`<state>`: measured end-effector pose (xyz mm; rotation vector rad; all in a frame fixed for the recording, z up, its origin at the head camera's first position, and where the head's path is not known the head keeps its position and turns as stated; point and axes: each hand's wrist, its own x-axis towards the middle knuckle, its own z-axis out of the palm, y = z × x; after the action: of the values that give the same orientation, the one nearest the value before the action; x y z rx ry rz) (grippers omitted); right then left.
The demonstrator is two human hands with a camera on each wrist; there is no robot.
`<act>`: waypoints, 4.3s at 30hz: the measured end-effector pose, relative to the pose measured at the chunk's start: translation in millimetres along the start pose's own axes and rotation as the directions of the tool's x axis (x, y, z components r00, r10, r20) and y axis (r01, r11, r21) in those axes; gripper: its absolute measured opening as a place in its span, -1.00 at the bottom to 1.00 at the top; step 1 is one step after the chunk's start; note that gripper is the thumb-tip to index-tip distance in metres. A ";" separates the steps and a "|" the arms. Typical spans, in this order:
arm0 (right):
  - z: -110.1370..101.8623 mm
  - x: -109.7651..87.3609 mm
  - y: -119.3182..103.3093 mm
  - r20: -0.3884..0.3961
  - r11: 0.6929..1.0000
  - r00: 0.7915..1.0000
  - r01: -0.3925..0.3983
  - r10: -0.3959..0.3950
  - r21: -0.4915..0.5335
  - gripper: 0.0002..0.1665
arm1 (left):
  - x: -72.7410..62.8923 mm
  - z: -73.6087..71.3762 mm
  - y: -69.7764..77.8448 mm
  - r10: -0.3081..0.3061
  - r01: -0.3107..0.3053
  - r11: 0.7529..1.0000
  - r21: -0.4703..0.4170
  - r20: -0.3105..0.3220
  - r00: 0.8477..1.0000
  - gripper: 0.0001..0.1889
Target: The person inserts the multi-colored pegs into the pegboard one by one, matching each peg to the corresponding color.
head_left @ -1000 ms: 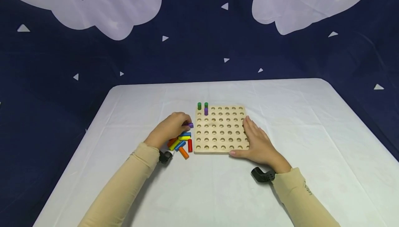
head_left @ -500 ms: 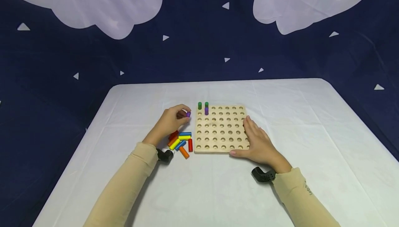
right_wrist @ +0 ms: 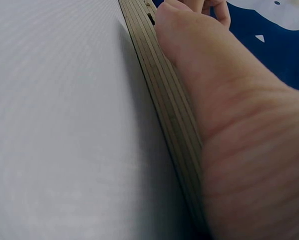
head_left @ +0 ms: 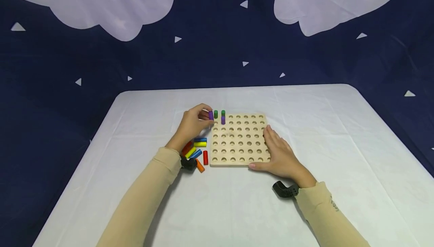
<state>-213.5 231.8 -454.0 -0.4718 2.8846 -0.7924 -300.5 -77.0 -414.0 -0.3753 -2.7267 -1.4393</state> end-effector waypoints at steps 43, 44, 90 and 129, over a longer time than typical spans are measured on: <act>-2.0 -0.1 -4.1 0.006 1.000 1.000 0.000 0.000 0.002 0.63 | -1.8 5.2 6.1 0.100 -0.132 0.959 0.252 0.136 0.986 -0.59; -2.0 -0.1 -4.6 0.008 1.000 1.000 0.000 0.000 0.003 0.63 | -3.6 2.3 5.6 0.097 -0.128 0.963 0.238 0.136 0.986 -0.57; -1.6 2.5 -0.8 0.015 1.000 1.000 -0.001 0.001 0.004 0.64 | -17.4 -33.4 -10.1 -0.035 -0.060 0.961 0.269 0.333 0.942 -0.60; -0.1 2.8 1.5 -0.001 1.000 1.000 0.007 -0.007 0.004 0.62 | -5.5 27.0 16.9 0.107 -0.150 0.959 0.239 0.184 0.977 -0.69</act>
<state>-216.6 232.2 -454.7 -0.4810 2.8832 -0.7992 -289.1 -46.9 -416.5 -0.6759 -2.9054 -1.0573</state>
